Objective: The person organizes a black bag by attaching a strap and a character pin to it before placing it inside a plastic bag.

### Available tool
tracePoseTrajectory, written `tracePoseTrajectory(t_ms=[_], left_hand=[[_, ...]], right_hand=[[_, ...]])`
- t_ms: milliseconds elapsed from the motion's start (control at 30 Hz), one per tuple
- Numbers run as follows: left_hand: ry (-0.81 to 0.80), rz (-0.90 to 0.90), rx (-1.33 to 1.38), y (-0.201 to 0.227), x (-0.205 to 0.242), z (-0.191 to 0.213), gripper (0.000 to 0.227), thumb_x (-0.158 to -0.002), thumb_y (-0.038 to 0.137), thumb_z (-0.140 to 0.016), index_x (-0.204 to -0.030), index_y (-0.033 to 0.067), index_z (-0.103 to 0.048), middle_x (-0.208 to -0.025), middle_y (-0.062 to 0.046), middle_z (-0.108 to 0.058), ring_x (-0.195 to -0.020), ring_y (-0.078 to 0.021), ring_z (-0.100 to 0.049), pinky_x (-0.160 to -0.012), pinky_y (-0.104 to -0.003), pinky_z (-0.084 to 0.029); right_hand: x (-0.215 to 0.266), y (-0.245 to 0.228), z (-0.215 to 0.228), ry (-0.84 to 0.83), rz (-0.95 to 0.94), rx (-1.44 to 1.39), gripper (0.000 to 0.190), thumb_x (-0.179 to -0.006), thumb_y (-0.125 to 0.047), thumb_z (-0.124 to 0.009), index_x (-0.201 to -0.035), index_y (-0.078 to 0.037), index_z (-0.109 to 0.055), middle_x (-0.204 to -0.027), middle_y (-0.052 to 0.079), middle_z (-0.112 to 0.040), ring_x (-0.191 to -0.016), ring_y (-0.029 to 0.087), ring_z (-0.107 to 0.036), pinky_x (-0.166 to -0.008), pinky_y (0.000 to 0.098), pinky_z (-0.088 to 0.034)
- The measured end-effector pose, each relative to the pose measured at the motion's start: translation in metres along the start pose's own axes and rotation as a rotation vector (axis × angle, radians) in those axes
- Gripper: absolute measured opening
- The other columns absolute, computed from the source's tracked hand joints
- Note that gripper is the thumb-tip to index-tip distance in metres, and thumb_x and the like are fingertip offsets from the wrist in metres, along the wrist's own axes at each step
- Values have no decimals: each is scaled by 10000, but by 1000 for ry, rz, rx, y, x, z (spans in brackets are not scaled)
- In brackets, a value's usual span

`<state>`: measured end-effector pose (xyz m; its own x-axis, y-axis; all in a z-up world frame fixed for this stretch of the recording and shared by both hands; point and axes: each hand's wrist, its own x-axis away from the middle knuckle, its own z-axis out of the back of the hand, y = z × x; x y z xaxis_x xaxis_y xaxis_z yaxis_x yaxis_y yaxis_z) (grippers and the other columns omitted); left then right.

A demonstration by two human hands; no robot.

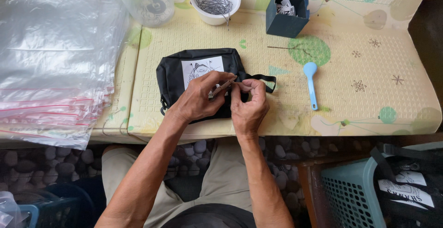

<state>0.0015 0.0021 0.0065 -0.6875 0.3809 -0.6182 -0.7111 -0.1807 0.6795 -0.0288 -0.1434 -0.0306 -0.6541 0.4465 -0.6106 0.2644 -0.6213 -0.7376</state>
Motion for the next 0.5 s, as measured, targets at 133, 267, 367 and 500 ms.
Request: tracePoseTrajectory(t_ms=[133,267,367,500], left_hand=[[12,2,34,-2,0,0,417,-817,-40,-675,-1214,86,-676,-884,-166,-739,-799,-344,-744,-665,-406,-608],[-38,57,136,-1,-2,5,383,-864,214,-707,-1229,104,-682,-935,-135,-757,-812,-279,-740,-684,-386,-601],[-77,191,244,-6,0,6,502,-956,476,-548,-1245,95,-696,-985,-172,-771,-851,-306,-741,-741,-430,-594],[-58,339,247,-29,10,-2,344,-1020,227,-549,-1299,77,-681,-964,-146,-787,-811,-256,-743,-755,-413,-594]], right_hand=[[-1,1,1,-9,-1,-21,217,-822,-138,-841,-911,-155,-644,-721,12,-752,-684,196,-724,-766,337,-569],[-1,-1,3,-14,-51,-33,208,-816,-161,-856,-899,-151,-665,-718,14,-756,-704,200,-740,-784,340,-569],[-1,1,4,-22,-81,-54,200,-819,-174,-856,-895,-151,-672,-724,11,-760,-712,192,-742,-797,348,-569],[-1,-1,5,-41,-99,-76,218,-821,-201,-875,-881,-133,-676,-710,20,-756,-719,212,-750,-801,355,-572]])
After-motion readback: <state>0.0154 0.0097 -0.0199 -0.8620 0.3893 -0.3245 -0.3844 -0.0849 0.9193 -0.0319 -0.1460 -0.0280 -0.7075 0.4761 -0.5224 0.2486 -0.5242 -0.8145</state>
